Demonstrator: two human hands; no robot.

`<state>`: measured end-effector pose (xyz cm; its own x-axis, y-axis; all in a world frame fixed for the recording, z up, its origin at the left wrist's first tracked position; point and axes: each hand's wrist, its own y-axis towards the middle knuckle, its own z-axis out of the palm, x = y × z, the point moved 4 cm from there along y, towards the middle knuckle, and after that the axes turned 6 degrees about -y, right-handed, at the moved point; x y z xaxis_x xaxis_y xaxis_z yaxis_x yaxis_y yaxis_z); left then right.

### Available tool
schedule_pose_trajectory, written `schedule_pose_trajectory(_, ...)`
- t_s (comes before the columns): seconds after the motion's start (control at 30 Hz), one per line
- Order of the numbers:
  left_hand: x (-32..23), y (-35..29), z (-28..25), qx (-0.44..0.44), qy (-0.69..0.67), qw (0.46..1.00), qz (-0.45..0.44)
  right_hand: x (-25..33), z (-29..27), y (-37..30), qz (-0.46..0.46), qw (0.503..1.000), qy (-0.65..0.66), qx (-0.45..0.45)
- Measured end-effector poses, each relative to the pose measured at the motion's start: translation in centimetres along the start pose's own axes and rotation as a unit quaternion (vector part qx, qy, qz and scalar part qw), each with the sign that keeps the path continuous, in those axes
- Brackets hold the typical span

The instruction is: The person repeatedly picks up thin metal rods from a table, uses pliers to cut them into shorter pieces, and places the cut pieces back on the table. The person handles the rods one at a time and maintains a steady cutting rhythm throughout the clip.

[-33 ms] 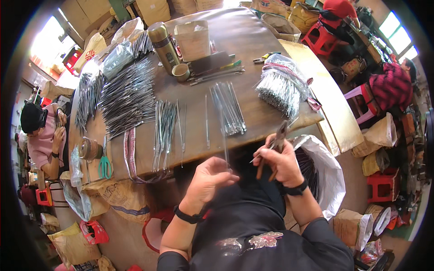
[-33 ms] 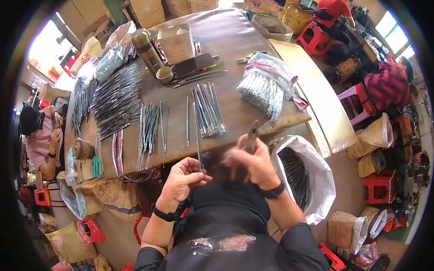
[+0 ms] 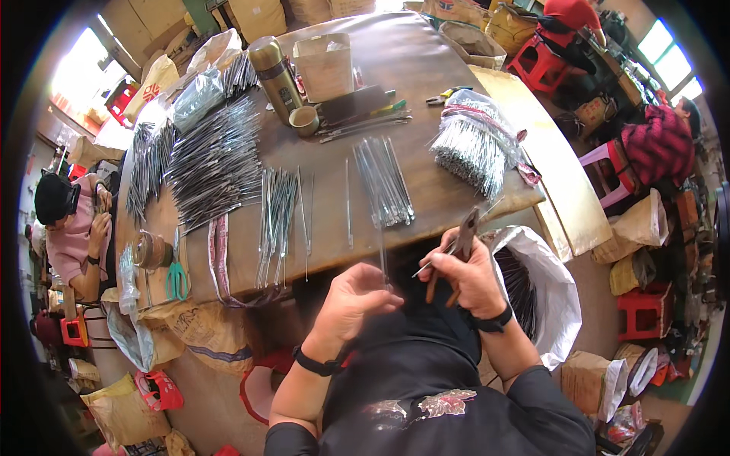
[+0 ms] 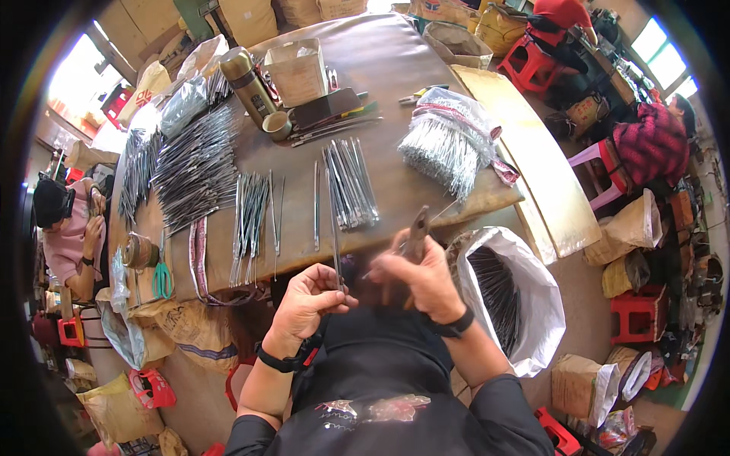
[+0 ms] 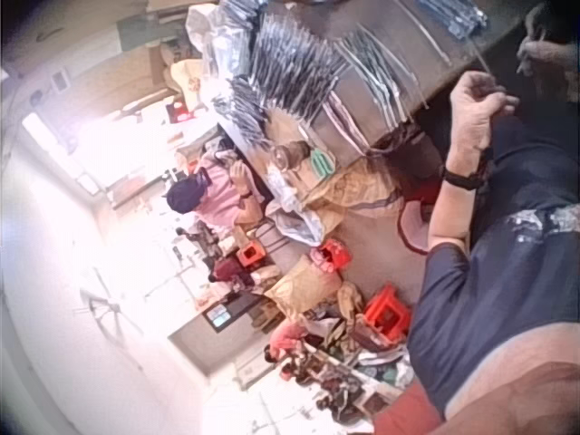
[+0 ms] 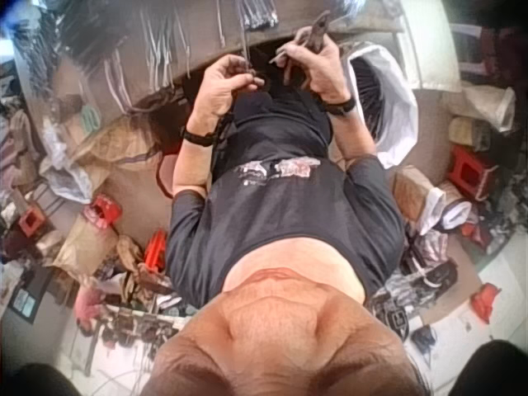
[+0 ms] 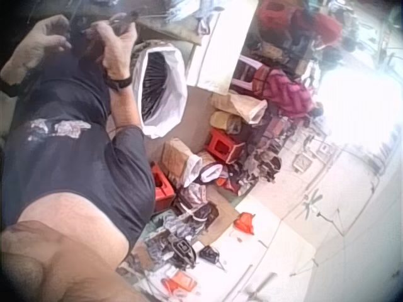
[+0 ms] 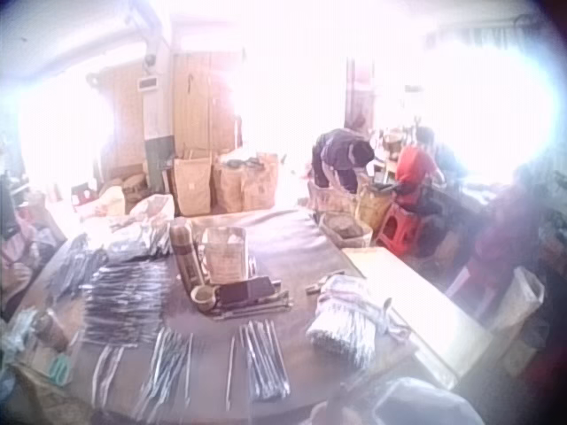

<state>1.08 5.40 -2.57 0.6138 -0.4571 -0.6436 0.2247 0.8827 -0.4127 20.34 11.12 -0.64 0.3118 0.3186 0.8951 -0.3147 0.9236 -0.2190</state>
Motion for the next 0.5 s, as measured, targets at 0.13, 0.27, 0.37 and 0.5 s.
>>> schedule_pose_trajectory(0.13, -0.4, -0.4, 0.6, 0.034, 0.005, 0.999, 0.016, -0.5, 2.5, -0.6, -0.024, 0.999, -0.020, -0.008)
schedule_pose_trajectory(0.27, -0.5, -0.6, 0.7, 0.037, -0.009, 0.999, 0.029, -0.6, 2.9, -1.2, -0.034, 0.998, -0.055, -0.013)
schedule_pose_trajectory(0.37, -0.1, -0.5, 0.8, 0.039, -0.018, 0.998, 0.040, -0.7, 2.9, -1.7, -0.071, 0.990, -0.119, -0.017)
schedule_pose_trajectory(0.5, 0.2, -0.2, 0.8, 0.044, 0.000, 0.997, 0.063, -1.0, 2.9, -1.9, -0.088, 0.973, -0.207, -0.043)
